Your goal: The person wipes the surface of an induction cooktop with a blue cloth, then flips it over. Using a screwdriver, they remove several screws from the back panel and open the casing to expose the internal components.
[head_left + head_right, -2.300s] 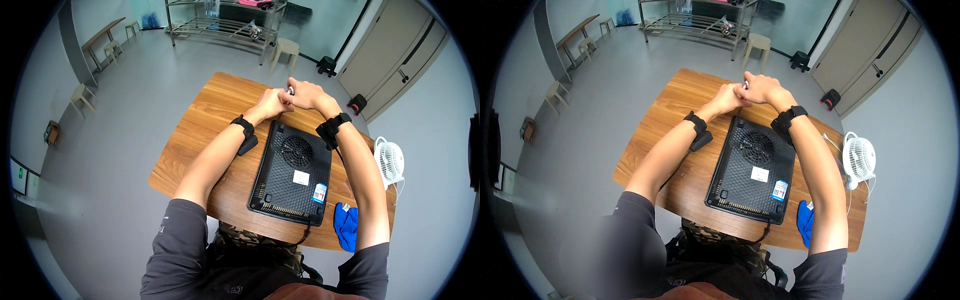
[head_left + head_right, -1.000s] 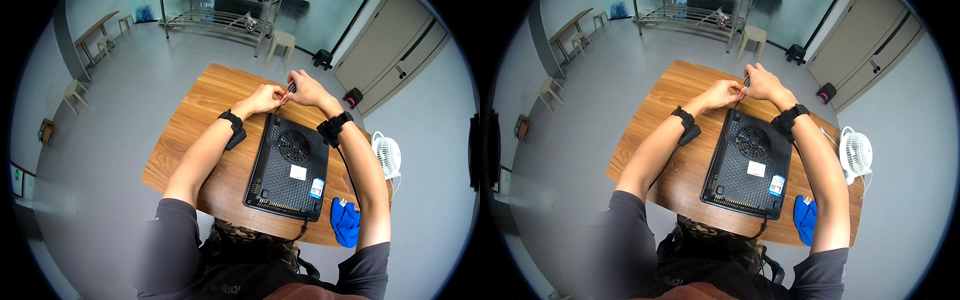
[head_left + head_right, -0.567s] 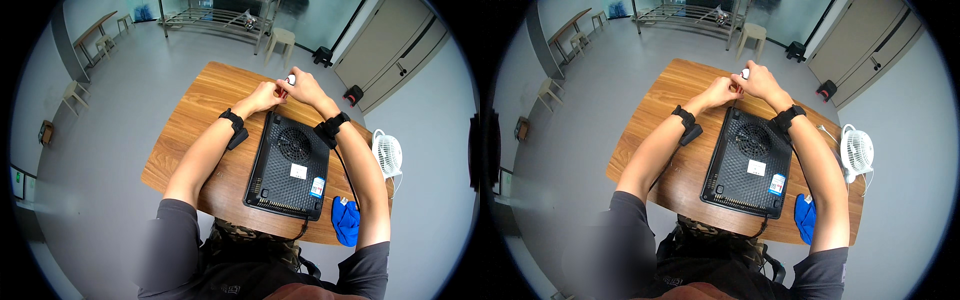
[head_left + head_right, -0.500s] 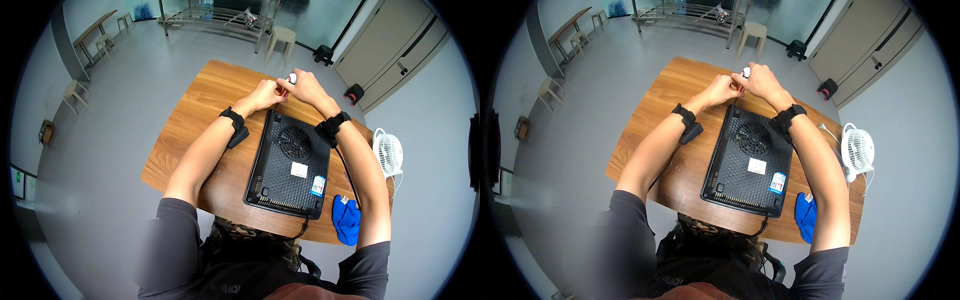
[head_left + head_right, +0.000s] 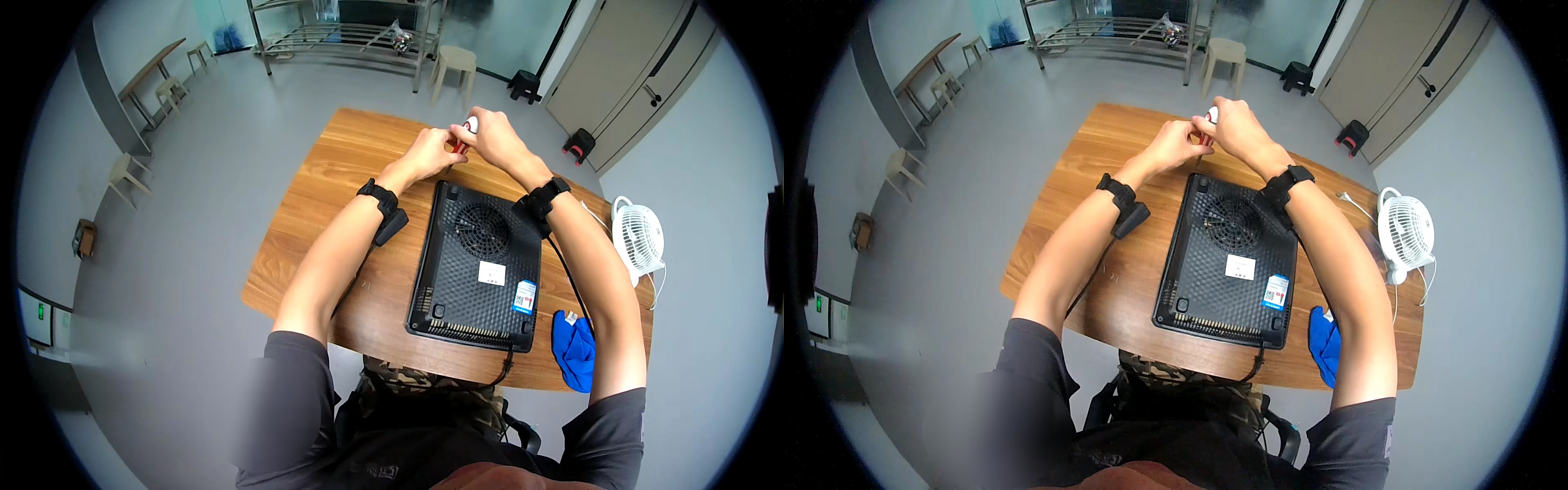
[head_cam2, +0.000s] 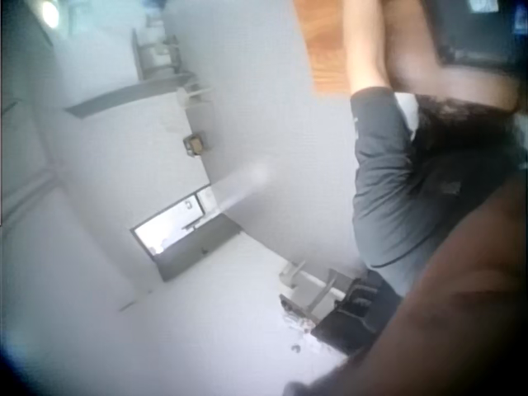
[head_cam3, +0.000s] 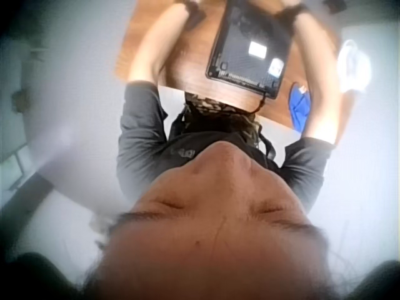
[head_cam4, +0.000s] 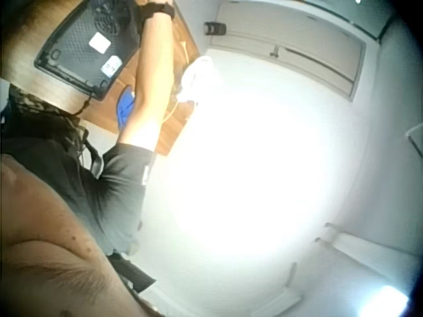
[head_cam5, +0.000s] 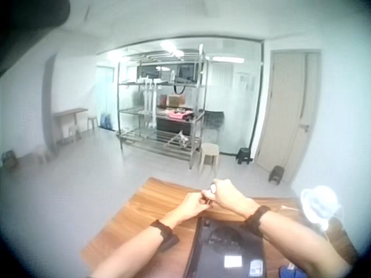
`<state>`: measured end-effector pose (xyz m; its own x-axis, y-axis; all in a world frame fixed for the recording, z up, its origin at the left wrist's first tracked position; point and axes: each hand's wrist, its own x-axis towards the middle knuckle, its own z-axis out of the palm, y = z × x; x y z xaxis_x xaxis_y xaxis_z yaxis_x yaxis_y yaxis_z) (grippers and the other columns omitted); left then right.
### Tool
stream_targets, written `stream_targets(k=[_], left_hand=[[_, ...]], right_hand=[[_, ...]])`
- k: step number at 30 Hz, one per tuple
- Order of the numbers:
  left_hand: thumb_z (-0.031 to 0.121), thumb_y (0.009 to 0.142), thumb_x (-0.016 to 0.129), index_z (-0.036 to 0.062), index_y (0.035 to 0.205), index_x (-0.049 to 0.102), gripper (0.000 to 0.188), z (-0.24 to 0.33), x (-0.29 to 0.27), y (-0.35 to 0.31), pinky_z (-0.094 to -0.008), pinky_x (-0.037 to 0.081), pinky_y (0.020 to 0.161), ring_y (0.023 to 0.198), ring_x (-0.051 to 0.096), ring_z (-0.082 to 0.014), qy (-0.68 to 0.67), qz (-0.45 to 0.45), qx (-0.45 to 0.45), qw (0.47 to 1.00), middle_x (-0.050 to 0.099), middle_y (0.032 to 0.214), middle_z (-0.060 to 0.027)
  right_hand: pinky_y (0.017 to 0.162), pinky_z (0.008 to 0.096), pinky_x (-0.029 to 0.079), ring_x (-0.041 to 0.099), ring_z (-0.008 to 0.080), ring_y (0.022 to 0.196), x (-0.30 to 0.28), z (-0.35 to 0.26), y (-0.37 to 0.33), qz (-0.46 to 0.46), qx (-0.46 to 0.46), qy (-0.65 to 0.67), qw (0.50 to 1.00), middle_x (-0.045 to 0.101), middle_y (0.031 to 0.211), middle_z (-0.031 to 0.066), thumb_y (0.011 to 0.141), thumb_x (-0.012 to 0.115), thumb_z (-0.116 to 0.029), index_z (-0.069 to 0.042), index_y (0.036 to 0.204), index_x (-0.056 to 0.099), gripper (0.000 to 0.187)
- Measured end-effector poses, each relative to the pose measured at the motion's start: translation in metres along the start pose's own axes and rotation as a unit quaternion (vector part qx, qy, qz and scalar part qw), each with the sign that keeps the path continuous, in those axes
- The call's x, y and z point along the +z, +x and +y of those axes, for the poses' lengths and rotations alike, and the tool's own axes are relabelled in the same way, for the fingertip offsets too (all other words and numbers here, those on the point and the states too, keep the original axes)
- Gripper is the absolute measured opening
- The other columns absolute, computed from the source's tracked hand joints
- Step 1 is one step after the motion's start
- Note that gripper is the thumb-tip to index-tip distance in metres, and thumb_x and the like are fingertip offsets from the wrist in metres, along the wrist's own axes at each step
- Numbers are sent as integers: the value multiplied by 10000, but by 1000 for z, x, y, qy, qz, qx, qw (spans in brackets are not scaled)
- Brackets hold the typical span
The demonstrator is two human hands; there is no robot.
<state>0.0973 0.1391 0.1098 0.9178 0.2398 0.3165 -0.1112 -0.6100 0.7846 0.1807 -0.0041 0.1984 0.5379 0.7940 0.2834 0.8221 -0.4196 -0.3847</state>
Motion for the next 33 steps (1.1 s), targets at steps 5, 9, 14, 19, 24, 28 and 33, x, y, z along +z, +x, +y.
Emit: stream_targets(k=[5, 9, 14, 19, 24, 28, 33], left_hand=[[227, 800, 845, 20, 877, 687, 271, -9, 6, -1, -363, 509, 716, 738, 648, -200, -3, -16, 28, 999, 721, 814, -111], [233, 800, 848, 11, 893, 693, 286, -12, 9, -2, -368, 512, 725, 744, 657, -211, -13, -10, 33, 999, 726, 822, -128], [234, 802, 847, 4, 951, 706, 309, -12, 7, -3, -378, 517, 734, 760, 674, -230, 0, -11, 31, 999, 733, 842, -149], [229, 802, 842, 17, 955, 712, 292, -10, 9, -1, -376, 514, 725, 747, 665, -221, 31, -17, 16, 999, 725, 824, -141], [220, 789, 845, 33, 924, 705, 271, -7, 3, -7, -374, 504, 716, 718, 631, -208, 3, -38, -17, 999, 694, 786, -118], [217, 782, 846, 28, 921, 696, 278, -4, 5, -8, -379, 510, 727, 741, 653, -241, 31, -18, 3, 999, 704, 807, -133], [233, 784, 830, 10, 934, 679, 308, -2, 6, -9, -423, 528, 781, 842, 687, -345, 43, 4, 32, 999, 722, 874, -180]], right_hand=[[758, 475, 576, 718, 443, 822, 4, 2, -1, -26, 13, -1, 1000, 707, 846, 302, 896, 737, -403, 81, 951, 677, 492], [749, 479, 574, 714, 449, 815, 8, 6, -1, -24, 12, 3, 1000, 702, 835, 303, 894, 742, -393, 79, 937, 672, 480], [739, 481, 571, 712, 448, 813, 10, 7, 1, -21, 0, 3, 1000, 698, 825, 304, 890, 752, -393, 76, 926, 667, 478], [740, 466, 577, 717, 437, 814, 10, 10, 0, -35, -2, 15, 999, 706, 829, 293, 885, 761, -412, 75, 957, 676, 500], [706, 445, 566, 719, 399, 771, 5, -1, -2, -65, -5, -26, 998, 718, 822, 260, 901, 738, -499, 61, 936, 676, 564], [724, 470, 559, 711, 414, 792, 3, -5, -1, -62, 4, -83, 995, 714, 839, 263, 912, 718, -418, 58, 969, 665, 483], [804, 477, 546, 696, 414, 928, 16, 23, 4, -16, -138, -38, 989, 711, 988, 268, 901, 688, -337, 27, 1069, 639, 404]])
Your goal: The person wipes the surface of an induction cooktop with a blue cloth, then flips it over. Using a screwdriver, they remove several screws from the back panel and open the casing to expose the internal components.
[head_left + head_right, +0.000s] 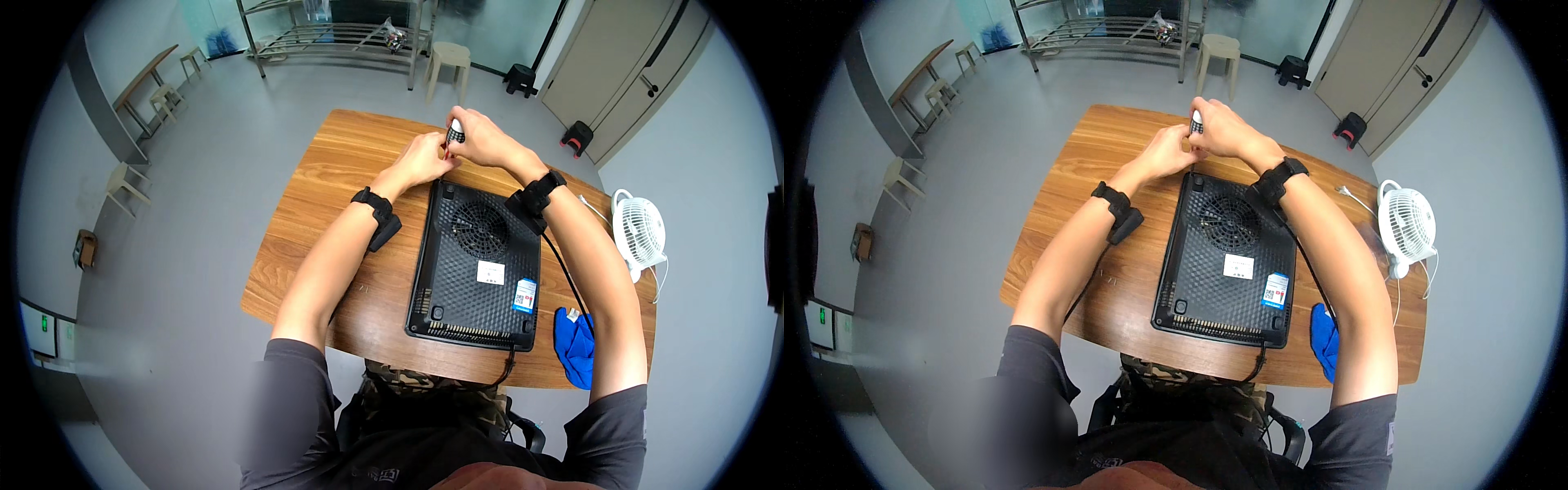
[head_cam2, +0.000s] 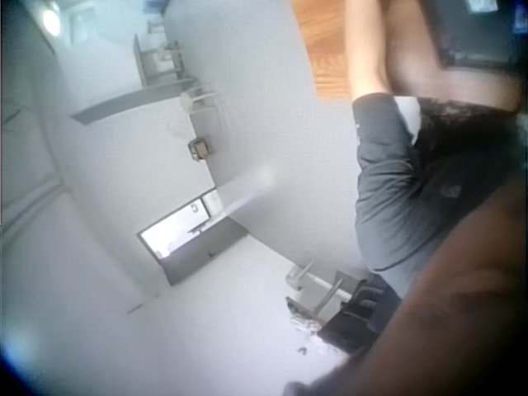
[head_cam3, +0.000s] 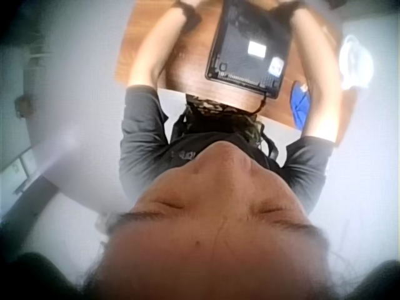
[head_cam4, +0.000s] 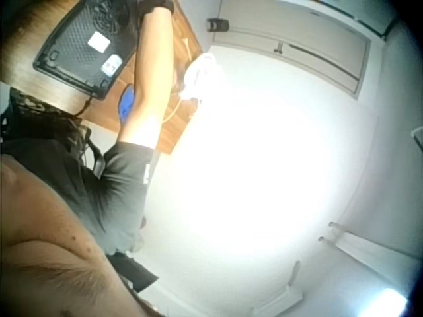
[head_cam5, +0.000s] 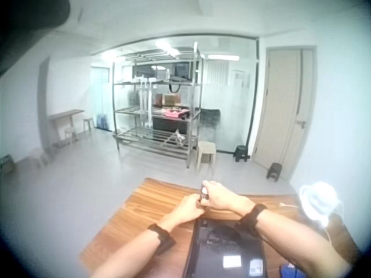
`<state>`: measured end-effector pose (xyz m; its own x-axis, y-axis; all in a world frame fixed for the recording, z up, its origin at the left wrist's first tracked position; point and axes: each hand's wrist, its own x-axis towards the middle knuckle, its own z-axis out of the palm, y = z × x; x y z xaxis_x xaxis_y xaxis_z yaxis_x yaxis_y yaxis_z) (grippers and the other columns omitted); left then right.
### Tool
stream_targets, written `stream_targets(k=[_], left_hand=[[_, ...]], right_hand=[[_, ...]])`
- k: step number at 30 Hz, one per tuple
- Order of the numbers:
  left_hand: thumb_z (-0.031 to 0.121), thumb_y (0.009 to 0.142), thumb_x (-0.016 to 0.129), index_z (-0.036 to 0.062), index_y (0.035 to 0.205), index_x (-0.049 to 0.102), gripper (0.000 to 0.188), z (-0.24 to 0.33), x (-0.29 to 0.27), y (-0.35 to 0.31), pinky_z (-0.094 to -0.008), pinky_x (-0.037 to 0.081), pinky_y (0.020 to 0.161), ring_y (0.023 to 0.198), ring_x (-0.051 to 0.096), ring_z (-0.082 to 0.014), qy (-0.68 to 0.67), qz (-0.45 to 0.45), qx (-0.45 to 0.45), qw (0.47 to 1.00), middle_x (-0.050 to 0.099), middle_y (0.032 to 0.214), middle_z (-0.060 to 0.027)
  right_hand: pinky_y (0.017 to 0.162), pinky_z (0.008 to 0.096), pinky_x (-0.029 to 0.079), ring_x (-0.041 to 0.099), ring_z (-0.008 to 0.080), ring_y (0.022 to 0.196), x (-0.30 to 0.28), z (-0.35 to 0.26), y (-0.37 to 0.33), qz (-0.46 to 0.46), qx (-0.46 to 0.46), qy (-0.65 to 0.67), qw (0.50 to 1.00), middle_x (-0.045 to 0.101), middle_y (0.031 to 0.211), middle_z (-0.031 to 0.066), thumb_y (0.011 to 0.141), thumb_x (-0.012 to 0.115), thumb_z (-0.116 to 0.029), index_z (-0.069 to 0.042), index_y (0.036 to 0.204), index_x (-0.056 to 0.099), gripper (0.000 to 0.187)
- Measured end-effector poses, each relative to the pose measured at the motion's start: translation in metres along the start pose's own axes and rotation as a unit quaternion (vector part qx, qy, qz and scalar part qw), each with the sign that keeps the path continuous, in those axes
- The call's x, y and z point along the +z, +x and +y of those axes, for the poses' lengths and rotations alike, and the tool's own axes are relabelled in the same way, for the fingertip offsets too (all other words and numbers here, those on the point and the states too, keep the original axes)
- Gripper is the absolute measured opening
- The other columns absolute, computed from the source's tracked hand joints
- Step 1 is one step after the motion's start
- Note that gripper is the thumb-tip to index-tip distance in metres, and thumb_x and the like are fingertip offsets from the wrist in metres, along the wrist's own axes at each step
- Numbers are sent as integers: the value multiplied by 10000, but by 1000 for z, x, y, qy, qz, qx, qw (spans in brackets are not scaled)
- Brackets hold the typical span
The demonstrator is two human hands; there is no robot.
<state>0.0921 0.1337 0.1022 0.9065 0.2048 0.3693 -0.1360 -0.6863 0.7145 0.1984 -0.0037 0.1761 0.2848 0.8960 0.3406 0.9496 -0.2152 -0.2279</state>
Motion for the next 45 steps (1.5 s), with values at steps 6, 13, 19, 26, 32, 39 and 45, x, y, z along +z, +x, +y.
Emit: stream_targets(k=[6, 13, 19, 26, 32, 39, 45], left_hand=[[221, 793, 834, 15, 936, 680, 294, -1, -3, -1, -404, 532, 776, 824, 694, -332, -3, -14, -31, 999, 726, 868, -182], [211, 790, 822, 15, 928, 680, 279, 3, -2, -2, -402, 528, 759, 809, 690, -317, 46, 13, 32, 998, 715, 845, -180], [194, 816, 778, 5, 927, 675, 242, -9, -5, 1, -407, 527, 721, 765, 689, -316, 0, -27, 26, 999, 702, 822, -192], [177, 815, 778, 7, 994, 690, 262, -18, 2, 4, -400, 520, 688, 713, 665, -296, -10, -3, 38, 999, 702, 789, -161], [109, 780, 789, -13, 1149, 696, 399, -39, -17, -10, -386, 562, 816, 897, 716, -300, 125, -60, 132, 981, 747, 996, -172], [129, 817, 775, 21, 1007, 718, 227, -25, -32, -46, -410, 549, 838, 912, 703, -327, 90, -150, -10, 984, 745, 938, -151], [124, 836, 755, 6, 931, 702, 161, -14, -38, -76, -430, 542, 813, 878, 706, -340, 126, -114, -28, 985, 733, 894, -182]], right_hand=[[888, 480, 543, 682, 422, 1044, -7, -15, 5, -42, 139, 54, 988, 715, 1091, 264, 844, 718, -388, -18, 1146, 669, 480], [815, 474, 569, 704, 451, 888, -14, -20, 3, -67, 163, 49, 983, 723, 899, 277, 799, 734, -376, 44, 961, 707, 451], [819, 472, 565, 706, 445, 898, -16, -21, 4, -57, 149, 52, 986, 714, 908, 294, 778, 747, -338, 44, 966, 704, 428], [797, 465, 567, 704, 443, 875, -21, -24, 2, -41, 142, 43, 988, 714, 890, 288, 788, 747, -344, 41, 965, 705, 425], [720, 432, 552, 689, 388, 756, -27, -32, 2, -2, 124, 31, 992, 698, 805, 247, 807, 724, -291, 63, 929, 669, 378], [750, 425, 555, 699, 377, 776, -34, -63, -6, -6, 95, 47, 994, 707, 826, 244, 816, 711, -313, 77, 952, 674, 415], [759, 413, 560, 712, 357, 790, -41, -93, -14, -19, 90, 67, 993, 715, 836, 236, 824, 709, -330, 60, 952, 685, 411]])
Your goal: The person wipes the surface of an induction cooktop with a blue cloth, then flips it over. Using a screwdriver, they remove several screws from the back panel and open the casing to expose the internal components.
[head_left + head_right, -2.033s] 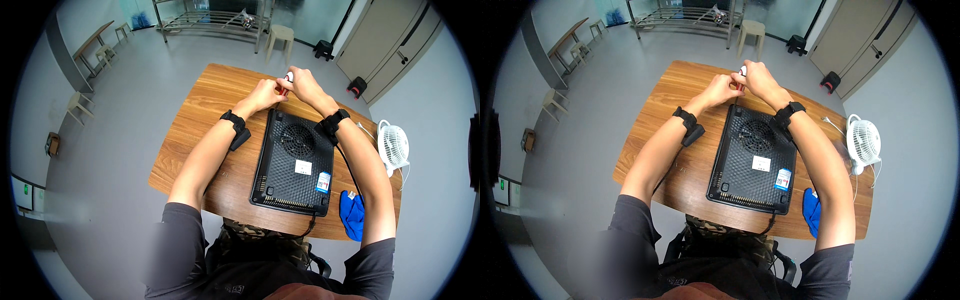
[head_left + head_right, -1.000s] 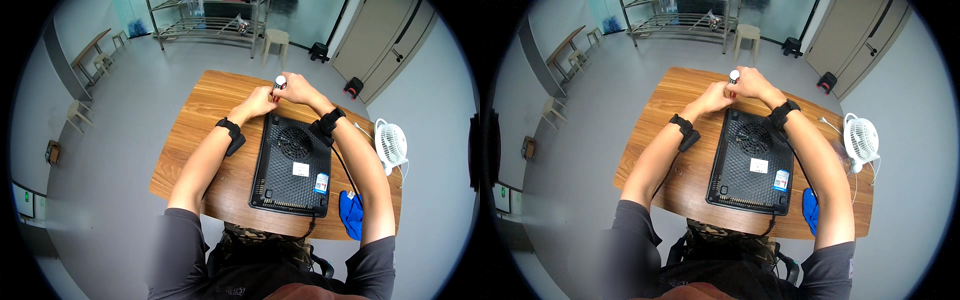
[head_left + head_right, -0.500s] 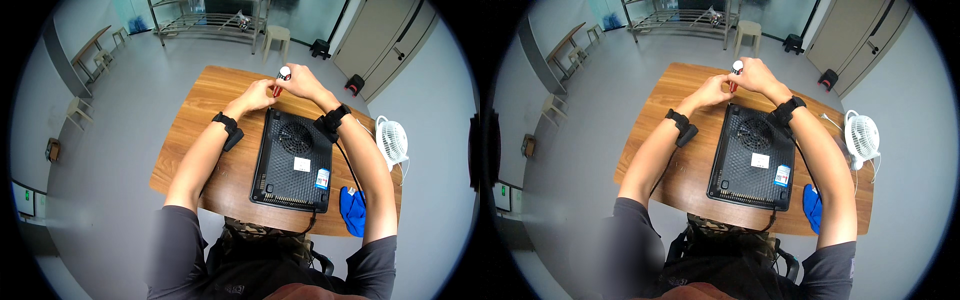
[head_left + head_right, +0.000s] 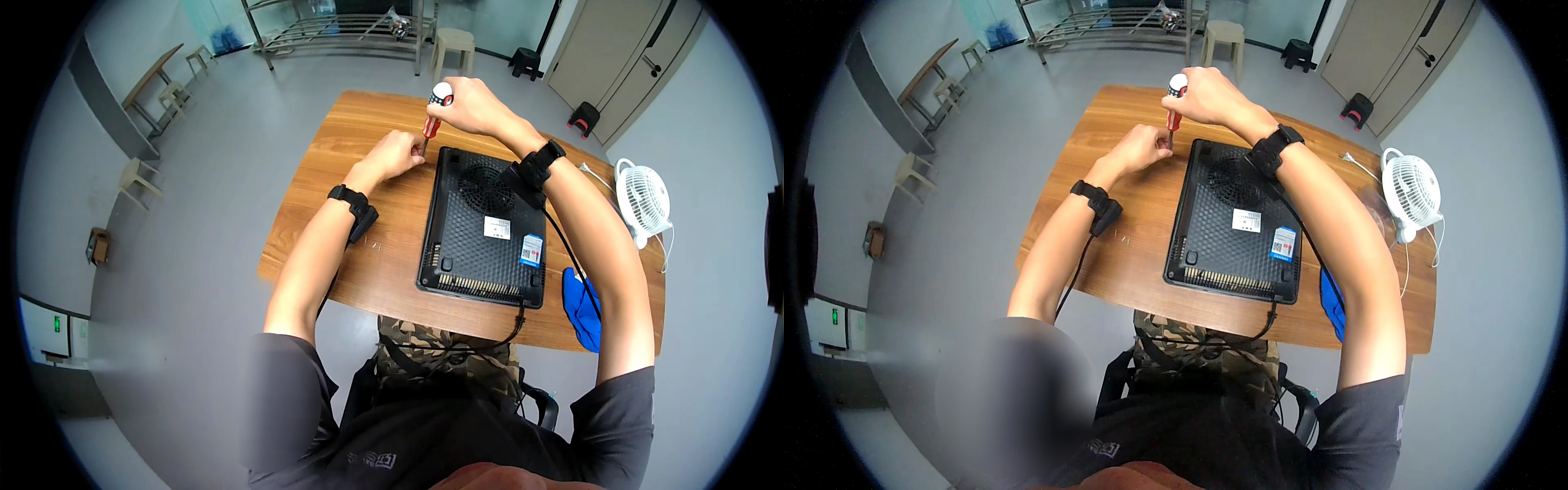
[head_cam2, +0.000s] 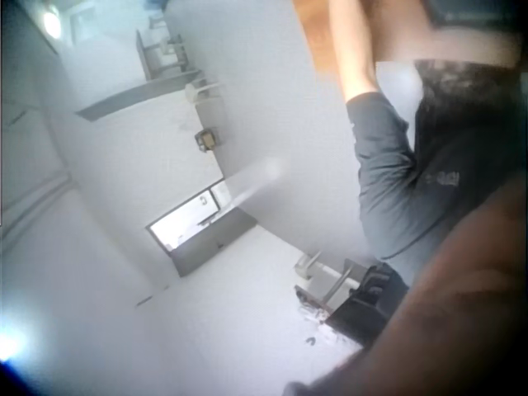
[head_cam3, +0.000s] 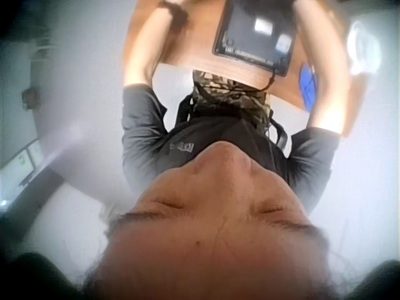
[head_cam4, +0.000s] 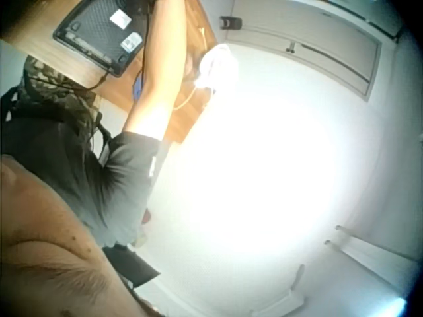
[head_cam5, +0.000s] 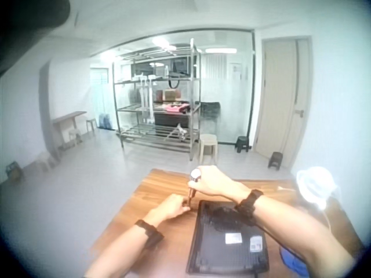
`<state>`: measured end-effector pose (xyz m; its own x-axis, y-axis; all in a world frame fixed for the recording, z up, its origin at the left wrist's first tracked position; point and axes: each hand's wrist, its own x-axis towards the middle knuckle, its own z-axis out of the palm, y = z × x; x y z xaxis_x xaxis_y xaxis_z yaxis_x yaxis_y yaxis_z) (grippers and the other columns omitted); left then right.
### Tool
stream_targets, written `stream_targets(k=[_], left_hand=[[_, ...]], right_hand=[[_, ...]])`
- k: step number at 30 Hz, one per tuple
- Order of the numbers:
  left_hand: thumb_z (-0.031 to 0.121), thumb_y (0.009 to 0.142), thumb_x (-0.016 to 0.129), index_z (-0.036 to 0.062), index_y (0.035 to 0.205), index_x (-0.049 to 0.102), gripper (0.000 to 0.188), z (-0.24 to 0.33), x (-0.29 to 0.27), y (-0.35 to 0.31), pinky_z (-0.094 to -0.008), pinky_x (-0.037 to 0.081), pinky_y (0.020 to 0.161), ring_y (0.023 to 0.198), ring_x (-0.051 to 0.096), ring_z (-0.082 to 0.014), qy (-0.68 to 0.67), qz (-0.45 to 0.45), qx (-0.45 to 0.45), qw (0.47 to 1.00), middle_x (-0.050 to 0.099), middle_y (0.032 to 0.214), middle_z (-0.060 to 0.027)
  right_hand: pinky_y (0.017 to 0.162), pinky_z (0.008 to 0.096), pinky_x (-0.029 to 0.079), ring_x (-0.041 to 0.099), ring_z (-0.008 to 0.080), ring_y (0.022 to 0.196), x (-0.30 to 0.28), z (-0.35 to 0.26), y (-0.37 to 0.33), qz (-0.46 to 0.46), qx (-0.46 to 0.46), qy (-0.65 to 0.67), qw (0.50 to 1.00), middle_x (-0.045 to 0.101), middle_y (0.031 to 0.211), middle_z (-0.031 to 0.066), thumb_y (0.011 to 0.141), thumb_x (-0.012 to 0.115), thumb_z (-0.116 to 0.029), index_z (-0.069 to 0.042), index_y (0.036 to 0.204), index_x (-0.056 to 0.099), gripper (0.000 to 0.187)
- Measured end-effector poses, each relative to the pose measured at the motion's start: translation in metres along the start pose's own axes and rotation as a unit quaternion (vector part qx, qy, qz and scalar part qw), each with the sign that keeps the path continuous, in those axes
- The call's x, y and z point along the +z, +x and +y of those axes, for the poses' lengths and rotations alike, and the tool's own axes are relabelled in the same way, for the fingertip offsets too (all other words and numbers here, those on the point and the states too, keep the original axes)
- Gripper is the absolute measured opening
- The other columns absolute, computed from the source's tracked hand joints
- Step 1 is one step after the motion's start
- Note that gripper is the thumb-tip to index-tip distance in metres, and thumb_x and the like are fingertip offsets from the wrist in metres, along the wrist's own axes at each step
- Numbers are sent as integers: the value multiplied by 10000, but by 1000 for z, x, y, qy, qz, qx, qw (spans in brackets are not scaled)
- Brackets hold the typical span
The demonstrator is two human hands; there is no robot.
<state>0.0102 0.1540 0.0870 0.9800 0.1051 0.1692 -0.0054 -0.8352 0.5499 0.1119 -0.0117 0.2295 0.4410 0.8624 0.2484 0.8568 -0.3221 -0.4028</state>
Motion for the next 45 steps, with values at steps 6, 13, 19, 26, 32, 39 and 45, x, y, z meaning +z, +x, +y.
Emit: stream_targets(k=[6, 13, 19, 26, 32, 39, 45], left_hand=[[104, 857, 719, 1, 889, 732, 109, 9, -14, -38, -407, 549, 777, 827, 713, -318, 18, -53, -35, 998, 745, 879, -182], [49, 850, 662, 5, 857, 756, 104, 3, -29, -94, -350, 553, 712, 741, 696, -203, 31, -250, -102, 962, 755, 805, -115], [40, 819, 684, -1, 817, 743, 72, 7, -18, -107, -340, 545, 635, 660, 684, -202, 62, -281, -81, 954, 737, 746, -120], [3, 806, 680, -6, 767, 738, 71, 2, -5, -106, -322, 556, 609, 633, 693, -179, 48, -279, -100, 954, 730, 702, -107], [8, 794, 712, 12, 765, 741, 42, -2, -2, -111, -342, 563, 619, 646, 709, -208, 52, -233, -92, 967, 733, 718, -125], [36, 795, 739, 31, 789, 740, 7, 13, -5, -116, -355, 571, 672, 704, 720, -251, 71, -237, -123, 961, 736, 748, -150], [86, 799, 765, 56, 803, 743, 37, -3, 2, -116, -381, 570, 740, 789, 724, -280, 139, -225, -93, 960, 747, 799, -137]], right_hand=[[748, 395, 561, 716, 320, 798, -2, -16, -23, 13, -10, 13, 1000, 725, 875, 211, 839, 708, -338, 39, 968, 693, 399], [754, 407, 578, 735, 348, 784, -31, -6, -91, 43, 1, 26, 999, 742, 863, 204, 862, 725, -294, 44, 947, 686, 351], [694, 400, 570, 733, 355, 783, -66, 27, -172, 96, 96, -41, 990, 721, 838, 227, 877, 745, -228, 58, 958, 671, 306], [734, 447, 557, 691, 396, 800, -60, 80, -236, 154, 87, -82, 981, 703, 854, 225, 855, 781, -207, 43, 996, 681, 304], [761, 404, 557, 695, 327, 824, -57, 104, -280, 170, 118, -103, 973, 704, 943, 198, 852, 786, -158, 48, 1153, 676, 380], [785, 471, 555, 673, 404, 908, -41, 113, -318, 155, 96, -151, 972, 661, 975, 193, 858, 745, -142, -19, 1207, 649, 382], [773, 486, 564, 669, 412, 914, -40, 112, -326, 40, 102, -180, 978, 634, 1041, 191, 878, 712, -129, -22, 1215, 598, 371]])
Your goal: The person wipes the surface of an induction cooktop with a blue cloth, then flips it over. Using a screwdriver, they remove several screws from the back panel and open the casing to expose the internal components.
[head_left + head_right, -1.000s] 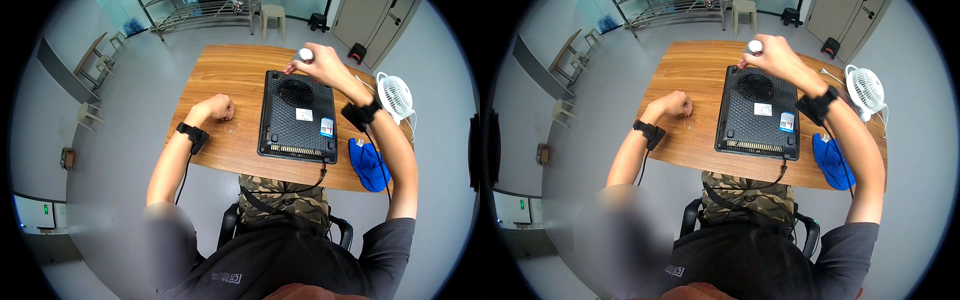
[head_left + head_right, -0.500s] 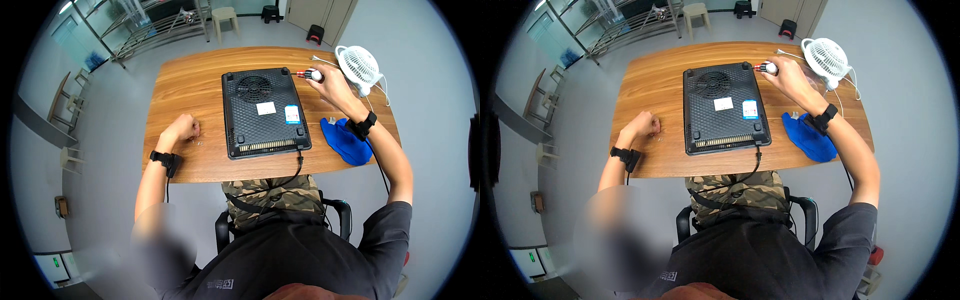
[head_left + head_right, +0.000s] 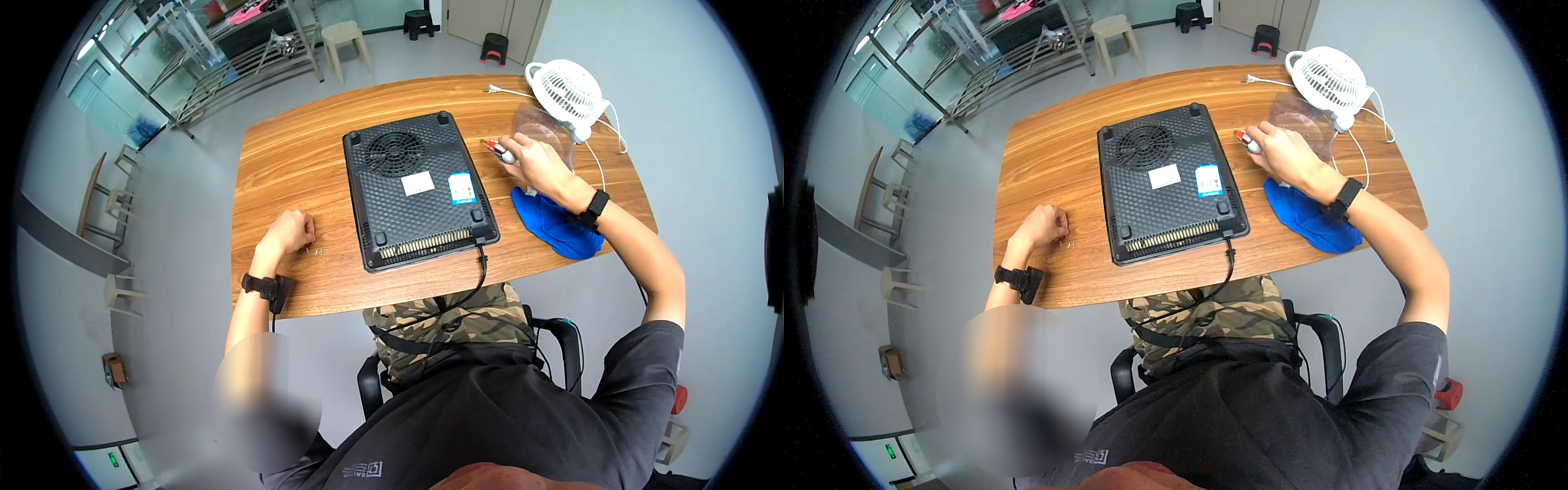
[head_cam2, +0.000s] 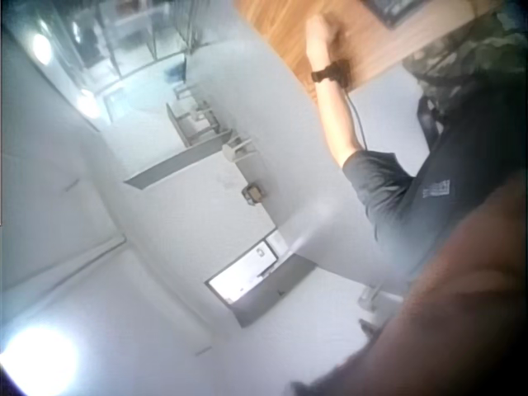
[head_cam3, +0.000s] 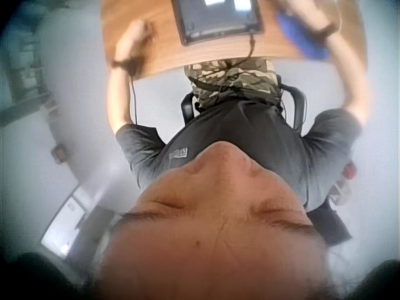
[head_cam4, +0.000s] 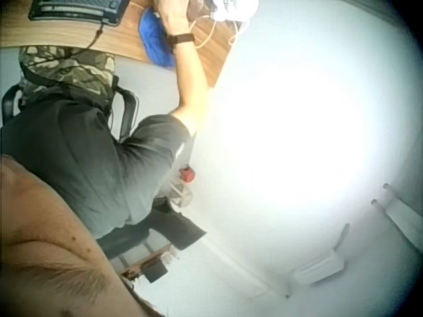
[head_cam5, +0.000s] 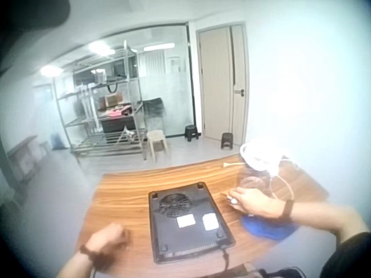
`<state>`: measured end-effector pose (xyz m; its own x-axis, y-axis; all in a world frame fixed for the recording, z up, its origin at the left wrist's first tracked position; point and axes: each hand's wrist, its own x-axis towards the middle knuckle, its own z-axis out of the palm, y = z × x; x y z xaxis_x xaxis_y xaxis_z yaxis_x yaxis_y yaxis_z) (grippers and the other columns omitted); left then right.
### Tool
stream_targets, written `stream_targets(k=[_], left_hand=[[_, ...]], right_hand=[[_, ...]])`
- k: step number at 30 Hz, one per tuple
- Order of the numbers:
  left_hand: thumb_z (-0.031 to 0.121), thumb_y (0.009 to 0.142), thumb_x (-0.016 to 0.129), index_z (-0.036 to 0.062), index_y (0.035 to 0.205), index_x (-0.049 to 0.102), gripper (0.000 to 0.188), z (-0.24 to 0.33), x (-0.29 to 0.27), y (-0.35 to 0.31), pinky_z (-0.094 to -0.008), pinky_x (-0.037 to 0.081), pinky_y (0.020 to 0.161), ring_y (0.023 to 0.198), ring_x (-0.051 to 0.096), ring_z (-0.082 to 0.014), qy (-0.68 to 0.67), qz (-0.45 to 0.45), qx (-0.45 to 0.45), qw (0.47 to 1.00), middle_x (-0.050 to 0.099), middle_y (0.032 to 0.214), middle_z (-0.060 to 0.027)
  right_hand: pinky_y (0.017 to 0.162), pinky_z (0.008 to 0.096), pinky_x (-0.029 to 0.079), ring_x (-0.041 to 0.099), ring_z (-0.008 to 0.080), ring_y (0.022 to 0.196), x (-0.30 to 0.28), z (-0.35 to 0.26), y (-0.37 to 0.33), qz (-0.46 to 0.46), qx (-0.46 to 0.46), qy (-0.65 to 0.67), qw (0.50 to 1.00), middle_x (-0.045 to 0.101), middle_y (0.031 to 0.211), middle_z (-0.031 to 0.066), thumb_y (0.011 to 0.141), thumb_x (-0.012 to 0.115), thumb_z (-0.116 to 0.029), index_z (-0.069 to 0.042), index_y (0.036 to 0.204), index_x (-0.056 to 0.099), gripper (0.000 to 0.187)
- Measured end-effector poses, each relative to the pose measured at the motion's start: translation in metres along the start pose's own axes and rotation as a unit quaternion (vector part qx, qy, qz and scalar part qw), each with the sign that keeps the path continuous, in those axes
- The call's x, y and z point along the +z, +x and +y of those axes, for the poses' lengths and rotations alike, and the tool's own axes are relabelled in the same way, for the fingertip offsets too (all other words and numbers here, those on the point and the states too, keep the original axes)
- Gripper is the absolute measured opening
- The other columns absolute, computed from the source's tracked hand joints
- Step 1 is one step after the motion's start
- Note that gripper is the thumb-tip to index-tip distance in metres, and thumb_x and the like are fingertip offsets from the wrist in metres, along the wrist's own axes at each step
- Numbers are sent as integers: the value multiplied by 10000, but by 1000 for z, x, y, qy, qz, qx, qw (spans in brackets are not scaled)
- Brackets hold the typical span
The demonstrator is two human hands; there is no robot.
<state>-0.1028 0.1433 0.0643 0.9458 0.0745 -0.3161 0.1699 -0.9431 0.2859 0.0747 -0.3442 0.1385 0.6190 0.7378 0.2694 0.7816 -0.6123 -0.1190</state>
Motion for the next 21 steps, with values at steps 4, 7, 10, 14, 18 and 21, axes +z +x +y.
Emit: stream_targets(k=[4, 7, 10, 14, 18, 21], left_hand=[[136, 815, 784, 68, 821, 745, 78, 6, -3, -2, -405, 564, 765, 825, 716, -305, 5, 0, -24, 1000, 742, 813, -147], [188, 847, 776, 54, 838, 741, 138, 19, -7, -9, -418, 562, 764, 827, 714, -319, 5, 20, -29, 999, 736, 811, -163], [240, 882, 753, 33, 862, 737, 209, 28, -10, -17, -432, 560, 770, 836, 714, -335, 19, 63, -28, 997, 732, 814, -175], [252, 914, 718, 15, 914, 735, 237, 45, -15, -18, -442, 560, 774, 847, 715, -347, -7, 90, 3, 996, 733, 829, -180], [233, 926, 702, 7, 970, 727, 231, 76, -14, -12, -440, 561, 768, 847, 716, -342, -28, 125, 60, 990, 740, 868, -178], [215, 925, 709, -4, 998, 711, 231, 104, -17, -12, -427, 558, 764, 843, 715, -324, -46, 96, 79, 991, 738, 887, -172]], right_hand=[[758, 473, 564, 664, 397, 894, 8, 14, -3, -27, -19, -28, 999, 614, 1020, 177, 875, 718, -133, -20, 1223, 572, 394], [748, 457, 570, 658, 374, 889, 23, 24, -9, -12, -36, -56, 998, 593, 999, 164, 880, 712, -141, -11, 1228, 550, 405], [721, 441, 585, 658, 332, 918, 29, 23, -18, -13, -53, -88, 995, 577, 993, 151, 878, 708, -164, 7, 1239, 525, 440], [647, 434, 588, 690, 330, 844, 49, 22, -35, -12, -48, -126, 991, 633, 995, 170, 853, 696, -183, 32, 1272, 533, 498], [578, 435, 572, 688, 360, 654, 64, 12, -46, -33, 12, -121, 992, 687, 844, 210, 852, 644, -184, 53, 1242, 552, 465], [556, 448, 565, 683, 368, 628, 73, 8, -52, -44, 54, -94, 993, 690, 783, 210, 848, 634, -158, 72, 1226, 526, 456]])
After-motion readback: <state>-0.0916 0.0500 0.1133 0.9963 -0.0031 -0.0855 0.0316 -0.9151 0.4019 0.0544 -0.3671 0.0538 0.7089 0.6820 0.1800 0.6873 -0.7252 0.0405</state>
